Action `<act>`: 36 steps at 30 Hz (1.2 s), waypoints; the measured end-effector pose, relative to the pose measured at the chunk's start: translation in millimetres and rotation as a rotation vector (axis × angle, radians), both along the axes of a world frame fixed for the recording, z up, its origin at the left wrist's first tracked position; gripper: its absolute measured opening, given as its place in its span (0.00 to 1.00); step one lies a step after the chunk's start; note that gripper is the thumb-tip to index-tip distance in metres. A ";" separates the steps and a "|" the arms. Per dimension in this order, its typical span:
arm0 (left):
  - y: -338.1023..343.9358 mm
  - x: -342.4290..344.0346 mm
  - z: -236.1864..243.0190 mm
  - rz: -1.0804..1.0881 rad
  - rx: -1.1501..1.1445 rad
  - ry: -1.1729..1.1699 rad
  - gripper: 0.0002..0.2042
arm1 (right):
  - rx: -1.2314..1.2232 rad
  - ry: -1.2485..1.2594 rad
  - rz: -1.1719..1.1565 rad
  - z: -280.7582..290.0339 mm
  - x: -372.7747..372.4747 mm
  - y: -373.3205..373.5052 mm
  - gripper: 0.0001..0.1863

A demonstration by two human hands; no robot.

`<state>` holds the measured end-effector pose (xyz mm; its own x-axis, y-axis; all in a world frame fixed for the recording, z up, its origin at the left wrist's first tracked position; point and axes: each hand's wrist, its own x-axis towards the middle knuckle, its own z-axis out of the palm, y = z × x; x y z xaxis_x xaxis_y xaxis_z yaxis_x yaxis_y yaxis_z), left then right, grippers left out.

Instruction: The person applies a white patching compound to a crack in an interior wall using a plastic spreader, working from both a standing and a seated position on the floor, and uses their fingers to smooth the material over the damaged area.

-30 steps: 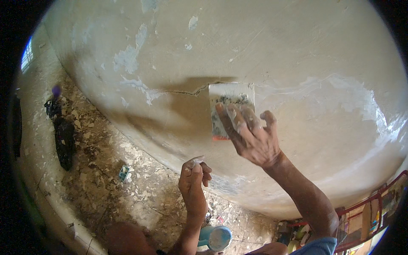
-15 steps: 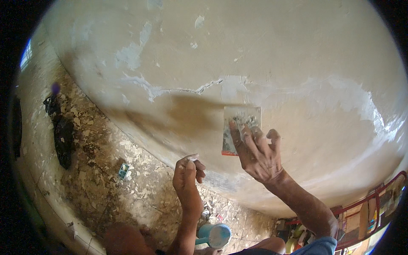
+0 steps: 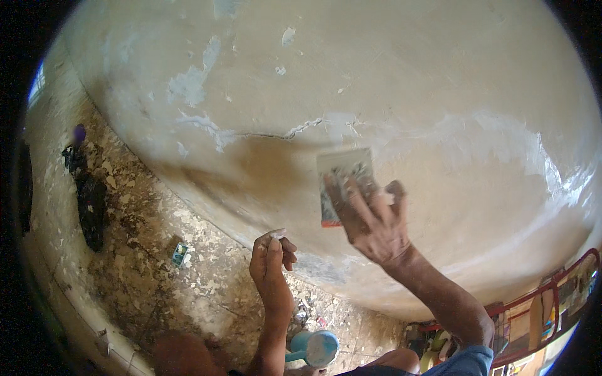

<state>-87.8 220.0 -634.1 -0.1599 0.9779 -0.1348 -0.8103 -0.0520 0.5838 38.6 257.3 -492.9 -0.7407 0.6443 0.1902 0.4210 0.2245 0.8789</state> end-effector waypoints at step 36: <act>-7.0 23.7 -6.4 -0.080 -0.008 0.019 0.11 | 0.110 0.068 -0.006 10.2 -22.7 32.9 0.33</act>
